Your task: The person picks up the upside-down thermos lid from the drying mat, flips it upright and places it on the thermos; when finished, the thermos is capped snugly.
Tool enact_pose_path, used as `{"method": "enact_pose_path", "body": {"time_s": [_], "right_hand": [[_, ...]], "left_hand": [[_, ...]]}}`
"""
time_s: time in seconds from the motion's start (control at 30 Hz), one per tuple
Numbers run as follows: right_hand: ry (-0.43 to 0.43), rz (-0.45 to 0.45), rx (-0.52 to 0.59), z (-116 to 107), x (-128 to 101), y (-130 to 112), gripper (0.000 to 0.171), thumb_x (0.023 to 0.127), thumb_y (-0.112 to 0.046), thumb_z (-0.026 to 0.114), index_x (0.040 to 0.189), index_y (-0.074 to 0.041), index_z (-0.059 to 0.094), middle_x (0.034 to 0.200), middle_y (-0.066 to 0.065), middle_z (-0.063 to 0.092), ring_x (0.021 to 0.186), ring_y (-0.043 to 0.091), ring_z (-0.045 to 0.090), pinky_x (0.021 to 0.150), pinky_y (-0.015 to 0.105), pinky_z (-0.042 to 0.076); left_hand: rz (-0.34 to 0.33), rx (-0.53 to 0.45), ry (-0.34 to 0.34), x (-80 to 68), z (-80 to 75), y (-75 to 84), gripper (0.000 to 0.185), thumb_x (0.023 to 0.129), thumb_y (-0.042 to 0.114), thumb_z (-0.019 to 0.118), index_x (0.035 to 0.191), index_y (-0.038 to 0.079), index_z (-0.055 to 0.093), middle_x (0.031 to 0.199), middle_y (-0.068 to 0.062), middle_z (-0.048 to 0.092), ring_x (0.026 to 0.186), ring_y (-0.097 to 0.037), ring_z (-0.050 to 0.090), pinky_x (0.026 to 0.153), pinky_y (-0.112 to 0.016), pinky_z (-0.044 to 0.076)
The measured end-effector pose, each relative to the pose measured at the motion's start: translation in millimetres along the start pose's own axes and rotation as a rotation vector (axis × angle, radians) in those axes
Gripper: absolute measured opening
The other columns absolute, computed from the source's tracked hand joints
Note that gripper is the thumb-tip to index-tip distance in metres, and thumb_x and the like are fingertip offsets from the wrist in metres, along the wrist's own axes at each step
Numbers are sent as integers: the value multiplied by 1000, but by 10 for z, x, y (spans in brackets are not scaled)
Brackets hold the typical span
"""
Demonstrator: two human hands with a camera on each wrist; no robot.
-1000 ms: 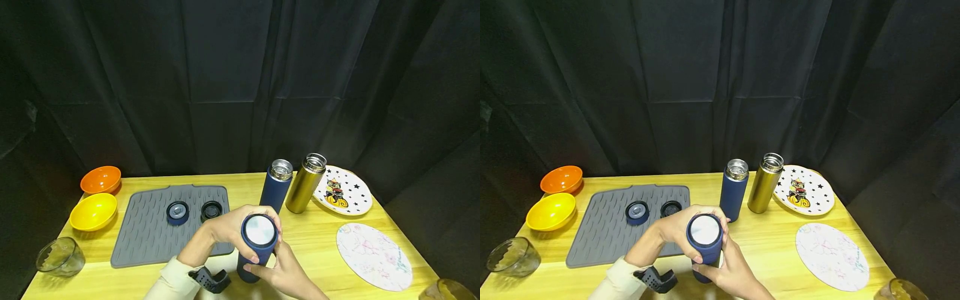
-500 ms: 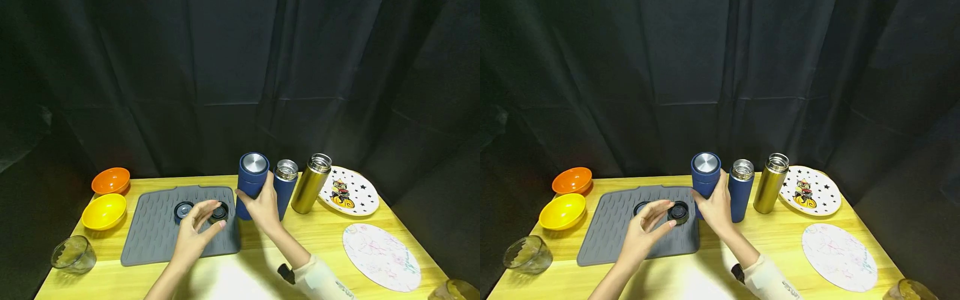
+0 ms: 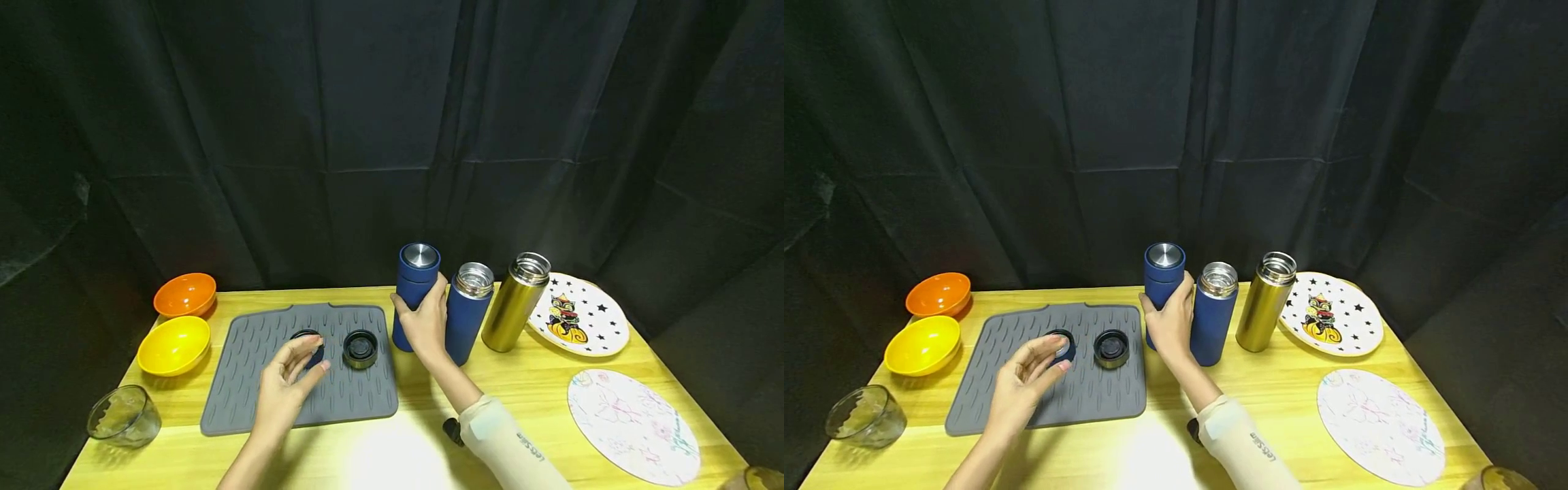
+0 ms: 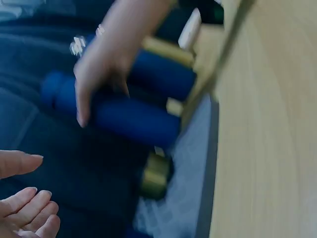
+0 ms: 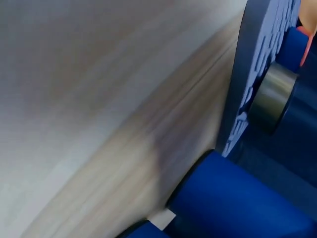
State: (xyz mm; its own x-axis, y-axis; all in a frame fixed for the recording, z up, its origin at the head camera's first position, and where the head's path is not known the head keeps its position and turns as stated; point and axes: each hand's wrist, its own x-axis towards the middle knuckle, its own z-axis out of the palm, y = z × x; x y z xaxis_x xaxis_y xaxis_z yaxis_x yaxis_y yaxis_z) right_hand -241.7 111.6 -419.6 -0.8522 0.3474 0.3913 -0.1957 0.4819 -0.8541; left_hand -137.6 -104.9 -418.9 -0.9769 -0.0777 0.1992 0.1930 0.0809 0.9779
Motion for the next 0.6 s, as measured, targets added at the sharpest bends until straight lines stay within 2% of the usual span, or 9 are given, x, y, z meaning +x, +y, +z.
{"method": "enact_pose_path", "body": {"time_s": [0.07, 0.2, 0.33, 0.47, 0.6], "right_hand": [[-13, -1, -4, -27, -42, -7, 89, 80, -24, 82, 148, -7, 27, 133, 24, 49, 123, 41, 52, 104, 55, 41], [-71, 7, -43, -133, -216, -59, 100, 82, -24, 81, 154, -2, 15, 150, 27, 34, 138, 42, 39, 112, 55, 34], [-180, 33, -67, -296, -495, -149, 104, 84, -26, 78, 156, 1, 8, 158, 27, 23, 146, 42, 27, 115, 57, 29], [-263, 31, -47, -435, -723, -207, 99, 85, -26, 77, 155, 0, 13, 156, 26, 28, 145, 41, 29, 115, 57, 29], [-334, 41, 14, -515, -854, -223, 92, 86, -24, 77, 154, -2, 20, 149, 25, 37, 139, 39, 39, 108, 56, 39]], "left_hand": [[9, 56, 5, 96, -40, -86, 46, 85, -1, 73, 128, -1, 57, 131, -17, 61, 124, -18, 57, 108, -21, 42], [1, 281, 8, 326, -153, -298, 56, 82, 1, 77, 133, -1, 54, 135, -21, 58, 130, -35, 51, 112, -41, 39], [-34, 492, -59, 516, -255, -489, 76, 77, 9, 83, 142, -3, 44, 141, -26, 51, 132, -44, 46, 109, -56, 37], [-54, 565, -128, 609, -278, -593, 88, 73, 10, 85, 145, -8, 38, 142, -32, 47, 131, -48, 44, 106, -61, 37], [-59, 622, -139, 620, -249, -645, 87, 71, 6, 85, 143, -11, 38, 140, -35, 45, 129, -54, 43, 104, -63, 38]]}}
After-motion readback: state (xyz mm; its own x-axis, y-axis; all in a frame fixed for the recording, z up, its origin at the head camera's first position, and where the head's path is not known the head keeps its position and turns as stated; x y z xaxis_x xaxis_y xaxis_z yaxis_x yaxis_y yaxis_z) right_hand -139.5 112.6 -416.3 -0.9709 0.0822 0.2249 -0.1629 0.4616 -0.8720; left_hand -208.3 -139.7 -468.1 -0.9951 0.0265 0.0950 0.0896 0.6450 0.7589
